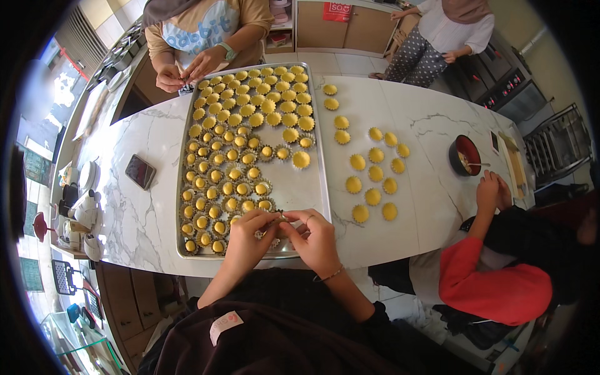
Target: The person places dough balls into metal molds on a tray and presses the dough by hand.
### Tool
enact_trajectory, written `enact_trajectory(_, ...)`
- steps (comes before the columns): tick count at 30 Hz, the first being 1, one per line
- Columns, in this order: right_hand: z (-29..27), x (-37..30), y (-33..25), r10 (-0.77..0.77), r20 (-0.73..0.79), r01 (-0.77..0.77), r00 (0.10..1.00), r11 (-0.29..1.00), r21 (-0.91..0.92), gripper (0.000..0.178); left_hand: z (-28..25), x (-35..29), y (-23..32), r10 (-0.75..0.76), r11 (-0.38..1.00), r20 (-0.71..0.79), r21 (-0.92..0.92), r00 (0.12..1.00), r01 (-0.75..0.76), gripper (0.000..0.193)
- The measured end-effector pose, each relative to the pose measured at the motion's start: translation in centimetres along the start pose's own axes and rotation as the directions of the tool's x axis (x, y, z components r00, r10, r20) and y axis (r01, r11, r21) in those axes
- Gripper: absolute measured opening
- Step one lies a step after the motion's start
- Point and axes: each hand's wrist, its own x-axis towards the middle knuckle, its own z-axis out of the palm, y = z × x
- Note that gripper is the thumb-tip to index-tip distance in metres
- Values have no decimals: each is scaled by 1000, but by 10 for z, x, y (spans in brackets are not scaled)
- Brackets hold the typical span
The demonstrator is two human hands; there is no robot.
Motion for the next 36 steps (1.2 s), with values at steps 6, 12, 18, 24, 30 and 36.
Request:
enact_trajectory(6,2,0,5,28,-34,-25,999,995,92,16,-2,0,12,-25,999,-92,-45,995,21,20)
enact_trajectory(12,3,1,0,-124,-9,123,992,991,-43,15,-4,0,0,66,998,-28,16,997,-66,16)
enact_trajectory(18,3,-1,5,-34,-49,32,998,998,-45,16,-5,-3,10,-59,998,8,-7,998,59,18)
enact_trajectory(24,3,1,1,-216,-20,207,976,958,-199,13,-5,-4,4,-31,1000,-13,-2,999,31,19)
enact_trajectory(30,5,-3,-2,-30,-34,30,999,1000,-4,14,-7,-5,13,-15,999,6,35,1000,15,21)
enact_trajectory(36,4,-1,2,-136,27,138,990,986,-90,15,-7,-4,5,87,994,21,68,996,-89,24)
